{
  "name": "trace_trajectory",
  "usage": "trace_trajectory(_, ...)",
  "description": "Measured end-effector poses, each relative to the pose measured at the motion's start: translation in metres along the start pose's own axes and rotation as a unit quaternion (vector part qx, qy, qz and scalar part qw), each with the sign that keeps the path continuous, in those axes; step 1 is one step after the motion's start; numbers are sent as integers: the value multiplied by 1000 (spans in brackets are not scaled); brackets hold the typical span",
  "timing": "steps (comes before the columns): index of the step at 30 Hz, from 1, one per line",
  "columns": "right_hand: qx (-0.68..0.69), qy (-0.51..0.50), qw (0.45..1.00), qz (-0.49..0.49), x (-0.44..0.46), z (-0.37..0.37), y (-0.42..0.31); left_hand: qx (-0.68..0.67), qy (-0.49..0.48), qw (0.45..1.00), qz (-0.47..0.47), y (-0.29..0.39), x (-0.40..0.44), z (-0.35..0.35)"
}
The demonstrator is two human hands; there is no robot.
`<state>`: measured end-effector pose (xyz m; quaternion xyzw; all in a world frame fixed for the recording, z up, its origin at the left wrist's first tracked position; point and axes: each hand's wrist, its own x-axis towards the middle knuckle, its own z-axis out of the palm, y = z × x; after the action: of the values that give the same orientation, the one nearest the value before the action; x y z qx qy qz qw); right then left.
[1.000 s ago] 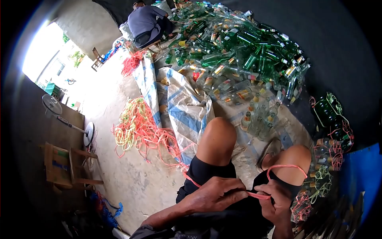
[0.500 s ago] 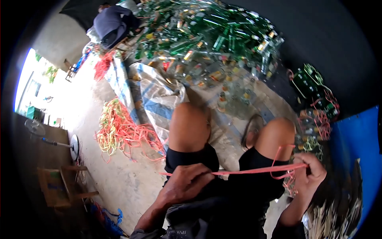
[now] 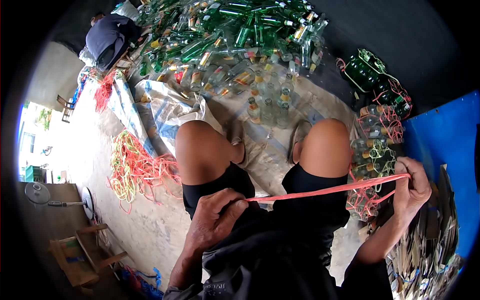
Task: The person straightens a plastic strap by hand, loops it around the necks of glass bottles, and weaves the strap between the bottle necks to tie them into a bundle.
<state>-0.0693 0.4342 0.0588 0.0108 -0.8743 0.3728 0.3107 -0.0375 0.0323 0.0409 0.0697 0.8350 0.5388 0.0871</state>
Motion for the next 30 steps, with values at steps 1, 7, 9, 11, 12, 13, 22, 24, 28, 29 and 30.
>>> trace_trajectory(1, -12, 2, 1000, 11, 1, -1, -1, 2, 6, 1000, 0, 0, 0, 0)
trace_trajectory(7, 1, 34, 999, -19, 14, -7, 7, -1, 41, 999, 4, 1, -1, 2)
trace_trajectory(9, 27, 10, 999, 20, 11, 2, 7, -6, 60, 998, 4, -3, -1, 5)
trace_trajectory(11, 7, -35, 998, 53, 10, 13, 12, -6, 77, 997, -13, -4, -1, 5)
trace_trajectory(12, 21, -58, 996, 68, 7, 18, 18, -6, 86, 996, -22, -4, -2, 5)
trace_trajectory(13, 35, -80, 993, 83, 4, 25, 24, -12, 93, 995, -24, -5, -3, 5)
trace_trajectory(22, 46, -209, 957, 194, -39, 51, 26, -111, 118, 981, -106, -5, -5, -2)
trace_trajectory(24, 43, -220, 955, 194, -44, 51, 25, -120, 120, 981, -93, -5, -3, 1)
trace_trajectory(28, 50, -227, 954, 188, -60, 53, 32, -127, 106, 983, -82, -1, -2, 6)
trace_trajectory(29, 43, -225, 958, 173, -62, 54, 31, -128, 101, 983, -81, 0, -1, 8)
trace_trajectory(30, 37, -232, 955, 183, -64, 53, 30, -128, 96, 984, -80, 2, -1, 9)
